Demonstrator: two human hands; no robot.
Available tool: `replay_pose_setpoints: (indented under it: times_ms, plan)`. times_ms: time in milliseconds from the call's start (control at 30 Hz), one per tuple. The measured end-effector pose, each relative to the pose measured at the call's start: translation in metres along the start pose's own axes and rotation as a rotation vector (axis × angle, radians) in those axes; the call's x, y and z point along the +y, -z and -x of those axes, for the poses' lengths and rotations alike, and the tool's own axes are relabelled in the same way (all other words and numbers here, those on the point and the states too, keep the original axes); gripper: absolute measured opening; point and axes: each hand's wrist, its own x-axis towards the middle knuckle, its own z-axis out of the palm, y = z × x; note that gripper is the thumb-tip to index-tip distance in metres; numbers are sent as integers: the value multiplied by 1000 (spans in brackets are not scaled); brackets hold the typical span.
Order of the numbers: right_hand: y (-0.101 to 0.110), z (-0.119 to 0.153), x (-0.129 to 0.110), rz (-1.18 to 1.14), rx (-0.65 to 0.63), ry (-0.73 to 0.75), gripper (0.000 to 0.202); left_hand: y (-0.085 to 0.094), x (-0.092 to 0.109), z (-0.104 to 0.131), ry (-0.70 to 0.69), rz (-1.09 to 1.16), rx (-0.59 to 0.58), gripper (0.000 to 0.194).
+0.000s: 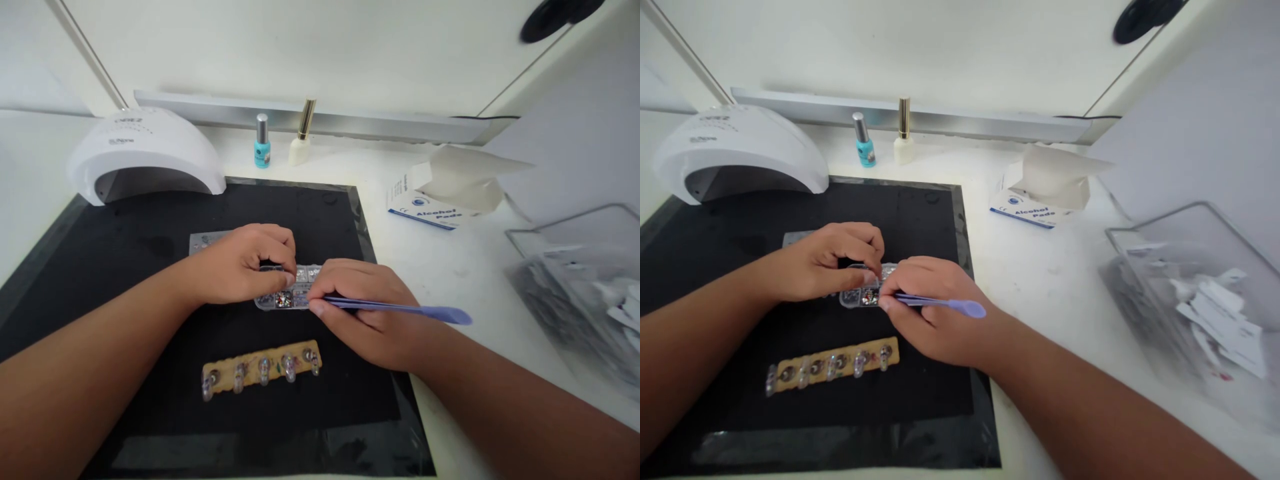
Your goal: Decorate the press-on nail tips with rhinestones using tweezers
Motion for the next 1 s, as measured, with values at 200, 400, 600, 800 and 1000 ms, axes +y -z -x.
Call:
replay_pose_setpoints:
  times_ms: [200,400,600,800,1000]
  plan:
    - [-1,1,1,-1,7,15,17,0,0,1,8,8,-4,21]
    - [0,1,1,0,3,14,18,0,0,0,7,7,-5,21]
    - [-2,0,2,-3,25,41,19,0,1,0,2,9,-5,20]
    - [-1,1,1,-1,25,29,18,0,-1,1,-6,15,0,19]
    - [0,3,2,-55,75,80,14,0,1,1,-8,19,4,18]
